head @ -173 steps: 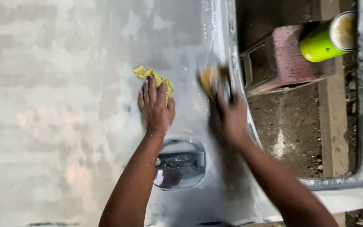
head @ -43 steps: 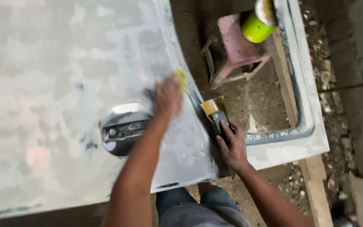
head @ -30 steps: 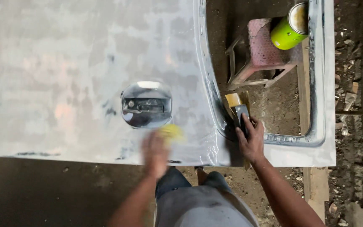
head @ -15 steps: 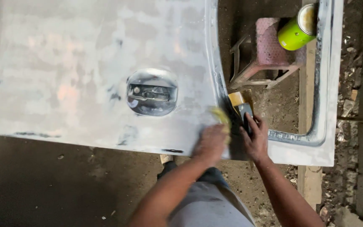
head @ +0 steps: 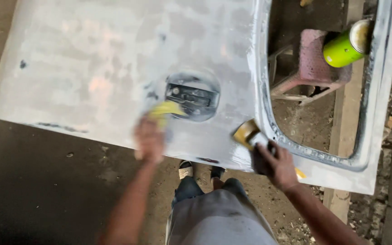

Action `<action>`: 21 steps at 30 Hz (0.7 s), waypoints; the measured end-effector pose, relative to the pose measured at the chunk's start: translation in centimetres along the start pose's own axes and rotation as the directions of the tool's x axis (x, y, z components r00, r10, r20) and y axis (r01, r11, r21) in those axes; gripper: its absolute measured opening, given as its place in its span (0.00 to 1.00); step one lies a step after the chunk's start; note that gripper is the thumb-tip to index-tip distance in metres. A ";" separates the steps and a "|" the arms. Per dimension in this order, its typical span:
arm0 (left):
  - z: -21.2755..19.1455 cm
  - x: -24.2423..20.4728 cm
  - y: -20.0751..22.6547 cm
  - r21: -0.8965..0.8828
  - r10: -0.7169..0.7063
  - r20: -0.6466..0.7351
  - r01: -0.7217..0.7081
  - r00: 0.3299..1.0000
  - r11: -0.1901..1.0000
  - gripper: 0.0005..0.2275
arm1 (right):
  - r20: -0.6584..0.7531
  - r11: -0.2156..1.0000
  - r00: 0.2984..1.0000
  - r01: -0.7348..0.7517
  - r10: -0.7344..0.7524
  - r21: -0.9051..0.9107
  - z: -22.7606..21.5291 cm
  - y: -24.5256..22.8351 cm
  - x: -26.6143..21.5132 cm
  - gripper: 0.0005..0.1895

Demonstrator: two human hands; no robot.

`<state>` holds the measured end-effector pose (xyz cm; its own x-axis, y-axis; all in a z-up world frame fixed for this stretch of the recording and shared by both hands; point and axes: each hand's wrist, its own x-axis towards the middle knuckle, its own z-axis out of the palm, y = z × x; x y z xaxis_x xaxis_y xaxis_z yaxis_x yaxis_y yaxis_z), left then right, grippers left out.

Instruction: The person scrubs a large, flat, white surface using a yellow sponge and a yellow cloth. They move across the surface, scrubbing different areas and occasionally dipping the sponge into a green bucket of water.

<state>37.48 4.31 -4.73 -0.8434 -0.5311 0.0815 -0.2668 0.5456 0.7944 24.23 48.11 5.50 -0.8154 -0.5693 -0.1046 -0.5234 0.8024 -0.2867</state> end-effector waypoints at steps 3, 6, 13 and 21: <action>-6.7 1.4 -6.2 0.568 0.031 -0.159 0.066 0.987 0.820 0.29 | 0.093 0.978 0.975 0.204 -0.200 -0.038 1.4 -3.0 1.5 0.33; -9.1 1.0 -8.0 0.560 -0.029 -0.137 0.102 0.990 0.822 0.27 | 0.027 0.899 0.900 0.434 -0.436 0.051 2.3 -8.0 5.9 0.35; -9.0 0.9 -3.2 0.564 -0.012 -0.236 0.147 0.972 0.812 0.25 | 0.081 0.741 0.739 0.671 -0.669 -0.010 2.9 -23.9 14.1 0.41; -8.7 0.8 -4.0 0.540 0.072 -0.231 0.066 0.970 0.839 0.25 | 0.048 0.869 0.868 0.493 -0.495 0.042 0.5 -11.4 7.0 0.35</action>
<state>41.90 -3.98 -2.60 -0.7295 -0.6260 0.2756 -0.5318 0.7725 0.3470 24.64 34.86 7.61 -0.4365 -0.8997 0.0052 -0.8465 0.4088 -0.3411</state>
